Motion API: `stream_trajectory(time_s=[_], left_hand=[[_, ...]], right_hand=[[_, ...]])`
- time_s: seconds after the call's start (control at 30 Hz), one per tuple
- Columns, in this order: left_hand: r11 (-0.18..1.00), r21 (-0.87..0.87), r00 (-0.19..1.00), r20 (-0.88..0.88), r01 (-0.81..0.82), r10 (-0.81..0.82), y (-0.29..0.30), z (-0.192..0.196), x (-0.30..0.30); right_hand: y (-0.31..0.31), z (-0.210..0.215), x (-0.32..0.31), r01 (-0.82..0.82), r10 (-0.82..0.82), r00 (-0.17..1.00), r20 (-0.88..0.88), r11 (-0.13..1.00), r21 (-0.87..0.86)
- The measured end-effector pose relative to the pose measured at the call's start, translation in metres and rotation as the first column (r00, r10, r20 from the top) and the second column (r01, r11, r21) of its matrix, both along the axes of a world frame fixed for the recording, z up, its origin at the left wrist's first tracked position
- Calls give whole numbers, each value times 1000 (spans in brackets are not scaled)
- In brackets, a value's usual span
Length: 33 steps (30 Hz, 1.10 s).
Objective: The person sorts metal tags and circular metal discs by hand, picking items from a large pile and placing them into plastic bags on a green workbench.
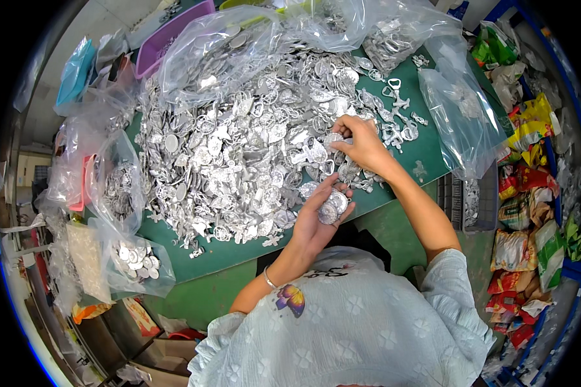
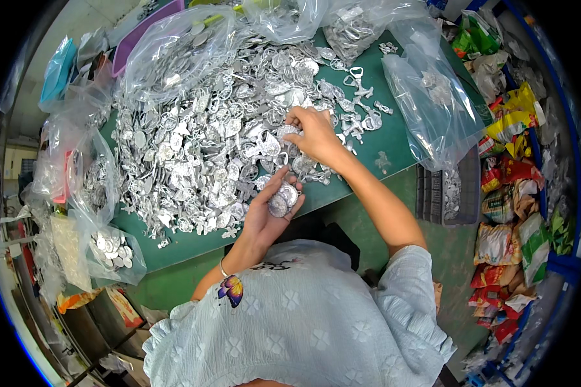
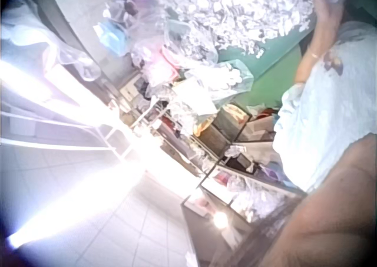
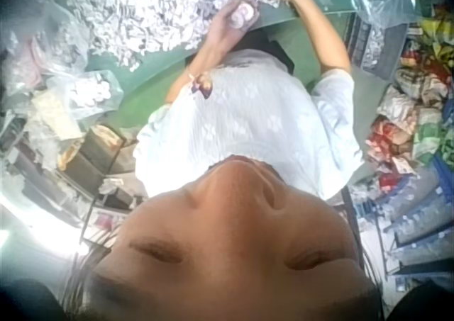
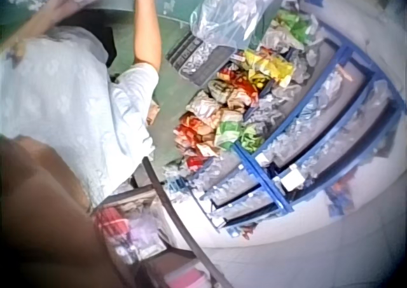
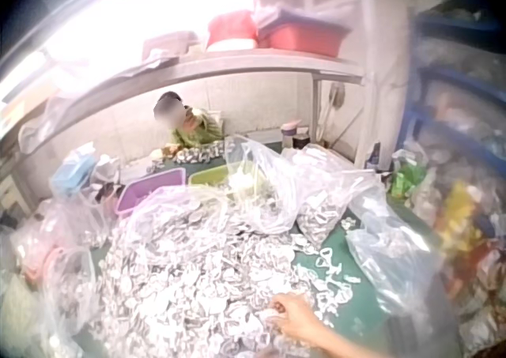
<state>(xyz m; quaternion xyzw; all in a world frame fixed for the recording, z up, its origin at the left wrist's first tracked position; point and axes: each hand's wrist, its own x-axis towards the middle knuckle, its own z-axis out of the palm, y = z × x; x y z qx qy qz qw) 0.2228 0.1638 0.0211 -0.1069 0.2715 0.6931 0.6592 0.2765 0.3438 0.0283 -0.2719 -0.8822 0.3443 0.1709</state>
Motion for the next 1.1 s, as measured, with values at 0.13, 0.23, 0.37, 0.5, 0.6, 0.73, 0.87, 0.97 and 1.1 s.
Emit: stream_trajectory(time_s=[0.13,0.23,0.37,0.5,0.6,0.73,0.87,0.97,1.1], left_hand=[[997,-9,997,-17,-75,75,1,1,-5],[993,-41,993,26,-112,113,9,14,-7],[1000,-13,1000,16,-10,10,12,5,-11],[996,25,996,24,84,-85,9,-9,-11],[997,9,997,1,72,-72,7,1,-8],[998,-52,999,-30,22,-24,9,8,-6],[999,-23,1000,-8,26,-27,8,-1,-6],[1000,-17,1000,6,23,-23,8,0,-5],[1000,-26,1000,4,4,-4,9,0,-5]], right_hand=[[-10,5,13,73,-143,930,-337,975,-211],[-23,19,28,-82,-15,983,-185,859,-505],[-15,18,21,17,-51,988,-149,975,-223],[28,-6,-6,276,-229,955,-189,918,283],[30,-15,-18,229,-198,973,-115,861,455],[26,-10,-16,196,-162,980,-112,843,501],[22,-20,-22,329,-263,944,-202,811,484],[24,-25,-26,331,-260,943,-209,809,487],[21,-20,-27,384,-316,919,-237,854,350]])
